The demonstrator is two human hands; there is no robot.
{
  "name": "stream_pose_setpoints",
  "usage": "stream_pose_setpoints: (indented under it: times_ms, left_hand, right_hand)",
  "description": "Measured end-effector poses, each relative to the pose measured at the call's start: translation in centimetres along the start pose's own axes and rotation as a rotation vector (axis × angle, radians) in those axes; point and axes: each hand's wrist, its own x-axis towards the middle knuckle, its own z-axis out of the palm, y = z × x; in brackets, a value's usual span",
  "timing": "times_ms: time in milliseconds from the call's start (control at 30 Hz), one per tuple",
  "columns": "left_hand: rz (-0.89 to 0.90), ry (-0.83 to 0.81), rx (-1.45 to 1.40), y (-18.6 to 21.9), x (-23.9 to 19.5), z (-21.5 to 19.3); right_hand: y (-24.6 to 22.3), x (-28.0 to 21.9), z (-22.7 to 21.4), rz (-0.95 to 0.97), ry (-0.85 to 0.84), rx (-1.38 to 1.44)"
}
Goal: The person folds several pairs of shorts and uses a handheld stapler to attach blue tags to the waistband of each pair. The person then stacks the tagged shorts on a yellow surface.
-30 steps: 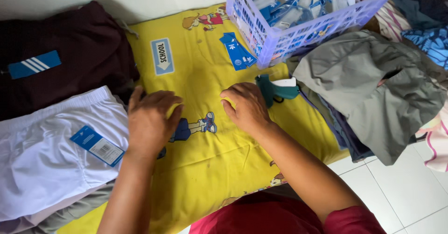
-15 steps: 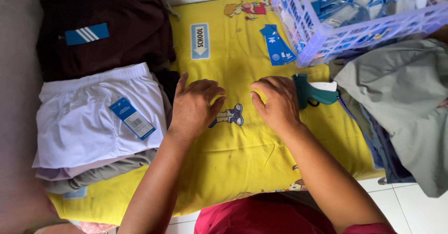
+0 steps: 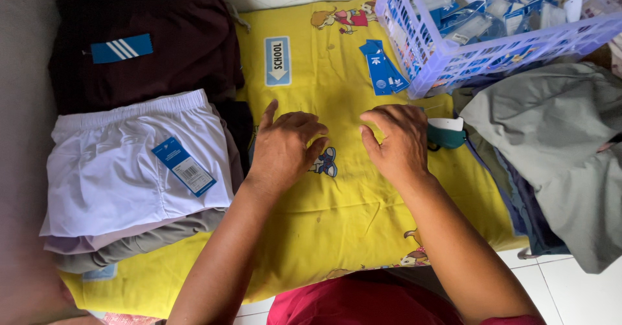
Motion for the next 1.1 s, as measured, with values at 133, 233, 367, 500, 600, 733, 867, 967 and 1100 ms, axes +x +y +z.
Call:
stream_pose_setpoints:
  times_ms: [133, 233, 367, 500, 600, 733, 867, 967, 1100]
  left_hand:
    - [0.063, -0.007, -0.014, 0.3, 0.8, 1.3]
    - [0.100, -0.032, -0.044, 1.7, 1.7, 2.0]
    - [0.177, -0.073, -0.073, 3.6, 3.1, 3.8]
    - [0.202, -0.110, -0.128, 6.4, 4.3, 4.7]
    - [0.245, -0.099, -0.148, 8.7, 5.2, 6.0]
    - [0.291, -0.132, -0.196, 11.1, 6.7, 7.9]
    - [0.264, -0.222, -0.359, 13.8, 7.6, 9.0]
    - [0.160, -0.333, -0.598, 15.5, 7.6, 11.1]
    - [-0.064, -0.630, -1.021, 17.0, 7.6, 14.5]
  right_hand:
    - [1.4, -0.7, -0.6, 0.010, 0.041, -0.093]
    - [2.1, -1.4, -1.9, 0.044, 0.062, -0.177]
    - [3.0, -2.5, -4.0, 0.105, 0.079, -0.170]
    - [4.0, -3.2, -6.5, 0.117, 0.070, -0.246]
    - [5.0, -4.0, -9.3, 0.126, 0.052, -0.352]
    - [5.9, -5.3, -12.4, 0.253, -0.052, -0.472]
    - [7.8, -7.4, -13.9, 0.446, -0.203, -0.624]
    - [10.1, -8.5, -14.5, 0.380, -0.117, -0.712]
    - [11.4, -9.4, -14.6, 0.424, 0.095, -0.726]
